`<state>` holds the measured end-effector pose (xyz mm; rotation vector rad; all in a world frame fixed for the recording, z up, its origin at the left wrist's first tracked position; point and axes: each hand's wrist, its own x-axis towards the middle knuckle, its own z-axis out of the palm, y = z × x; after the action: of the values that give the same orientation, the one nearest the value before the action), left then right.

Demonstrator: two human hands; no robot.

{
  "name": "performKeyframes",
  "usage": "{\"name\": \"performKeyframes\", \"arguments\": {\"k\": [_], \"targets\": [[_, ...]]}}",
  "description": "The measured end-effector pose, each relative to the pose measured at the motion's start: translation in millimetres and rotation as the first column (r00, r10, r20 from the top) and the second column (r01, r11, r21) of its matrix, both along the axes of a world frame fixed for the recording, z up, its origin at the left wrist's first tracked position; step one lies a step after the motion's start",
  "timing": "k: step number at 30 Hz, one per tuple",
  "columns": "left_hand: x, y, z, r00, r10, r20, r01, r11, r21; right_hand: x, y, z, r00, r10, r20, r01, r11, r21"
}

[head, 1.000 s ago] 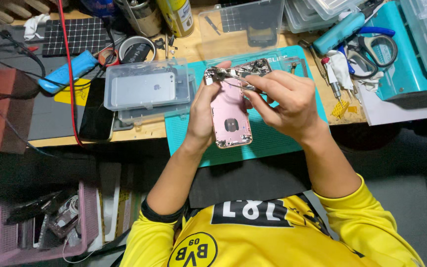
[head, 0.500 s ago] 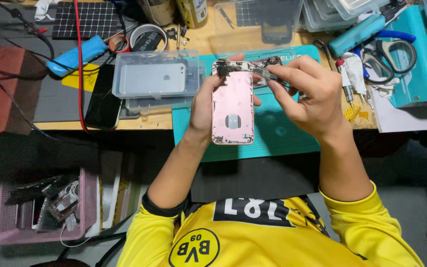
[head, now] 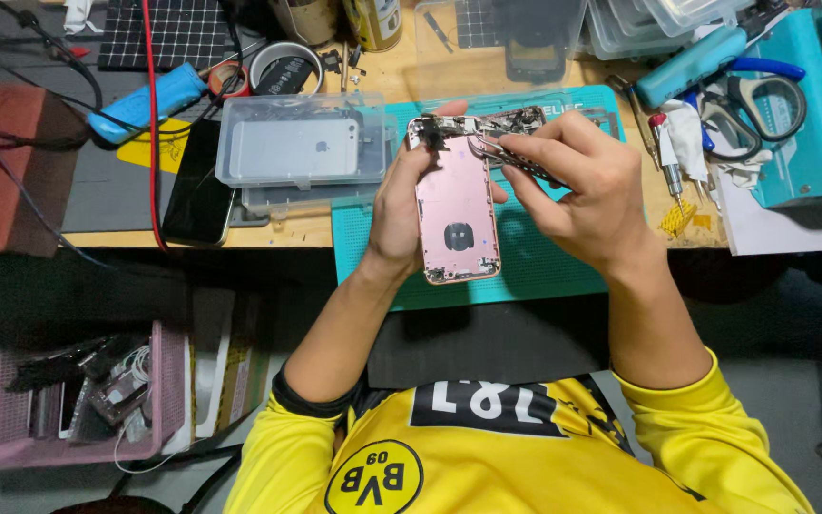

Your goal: The person disassembles a smartphone at a repair bench, using tweezers and a screwdriver to pry open the housing, remove internal components, and unscrew parts, placing removed screws and components on the mat.

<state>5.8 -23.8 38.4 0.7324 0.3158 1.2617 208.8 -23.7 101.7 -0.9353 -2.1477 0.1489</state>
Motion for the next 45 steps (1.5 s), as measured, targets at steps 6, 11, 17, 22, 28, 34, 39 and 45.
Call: {"name": "performKeyframes", "arguments": {"k": [6, 11, 17, 22, 28, 34, 39, 45], "targets": [[1, 1, -2, 1.000, 0.006, 0.003, -0.006, 1.000, -0.003, -1, 0, -3, 0.999, -0.019, -0.036, 0.018, 1.000, -0.017], [1, 2, -5, 1.000, 0.009, -0.005, -0.009, 1.000, -0.018, -1, 1, -3, 1.000, -0.011, -0.029, 0.011, 1.000, 0.015], [2, 2, -4, 0.999, 0.028, -0.029, -0.028, 0.999, -0.032, -4, 0, -5, 1.000, -0.016, -0.024, 0.017, 0.999, 0.042], [2, 0, -2, 0.999, 0.040, -0.023, -0.040, 0.999, -0.021, -7, 0, -8, 0.999, -0.017, -0.042, 0.019, 0.999, 0.050], [3, -1, 0, 0.999, 0.041, -0.005, -0.041, 0.999, -0.015, -7, 1, -10, 0.999, -0.009, -0.036, 0.013, 0.994, 0.106], [3, -2, 2, 1.000, 0.026, 0.007, -0.026, 0.999, -0.042, -8, 2, -13, 0.999, -0.013, -0.048, 0.019, 0.991, 0.135], [3, -1, 3, 0.999, 0.044, 0.005, -0.044, 0.999, -0.026, -5, 2, -12, 0.998, -0.015, -0.067, 0.018, 0.999, 0.047], [-2, -1, 5, 0.997, 0.073, -0.010, -0.073, 0.997, -0.001, 4, 2, -3, 0.997, 0.021, -0.076, -0.021, 1.000, 0.004]]}}
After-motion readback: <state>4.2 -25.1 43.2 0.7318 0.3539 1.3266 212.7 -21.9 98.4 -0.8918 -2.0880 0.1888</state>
